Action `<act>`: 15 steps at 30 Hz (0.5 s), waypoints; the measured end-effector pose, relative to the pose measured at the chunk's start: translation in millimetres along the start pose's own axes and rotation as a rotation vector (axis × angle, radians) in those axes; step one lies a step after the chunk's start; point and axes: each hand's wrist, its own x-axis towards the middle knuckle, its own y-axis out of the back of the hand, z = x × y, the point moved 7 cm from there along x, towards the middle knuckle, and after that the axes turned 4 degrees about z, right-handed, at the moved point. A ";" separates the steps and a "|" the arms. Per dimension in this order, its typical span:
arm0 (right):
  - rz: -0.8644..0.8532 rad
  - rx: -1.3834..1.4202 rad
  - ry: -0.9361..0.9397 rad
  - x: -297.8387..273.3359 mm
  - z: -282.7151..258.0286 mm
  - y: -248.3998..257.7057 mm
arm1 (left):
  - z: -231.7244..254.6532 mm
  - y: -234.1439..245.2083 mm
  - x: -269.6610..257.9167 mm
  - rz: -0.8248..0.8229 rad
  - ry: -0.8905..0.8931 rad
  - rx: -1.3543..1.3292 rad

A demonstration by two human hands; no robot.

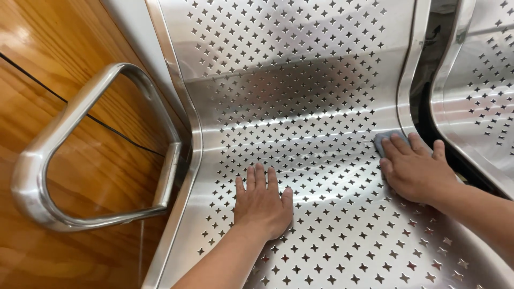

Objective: Clean the metal bench with a cloth.

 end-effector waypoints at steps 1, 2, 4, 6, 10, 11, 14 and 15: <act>-0.012 0.008 0.027 0.7 -6.9 -0.9 | 2.2 -0.3 0.8 -0.004 -0.010 -0.001; -0.029 0.018 0.049 -1.2 -13.8 -4.0 | 4.5 -2.2 1.0 -0.013 -0.024 0.001; -0.033 0.123 0.187 -21.4 -64.8 18.6 | 6.4 -1.2 3.8 -0.012 -0.037 -0.001; -0.038 0.231 0.324 -41.9 -104.1 40.7 | 8.6 -2.0 4.7 -0.014 -0.050 -0.003; -0.080 0.331 0.392 -42.2 -112.3 49.4 | 9.2 0.4 8.0 -0.010 -0.064 0.002; -0.059 0.316 0.354 -33.3 -102.4 44.0 | 8.6 0.9 8.7 -0.010 -0.068 -0.002; 0.061 0.190 0.219 11.7 -41.6 0.0 | 5.7 1.0 4.8 -0.001 -0.072 -0.048; 0.063 0.190 0.233 18.4 -44.5 -1.4 | 0.8 -1.7 5.6 0.003 -0.058 -0.051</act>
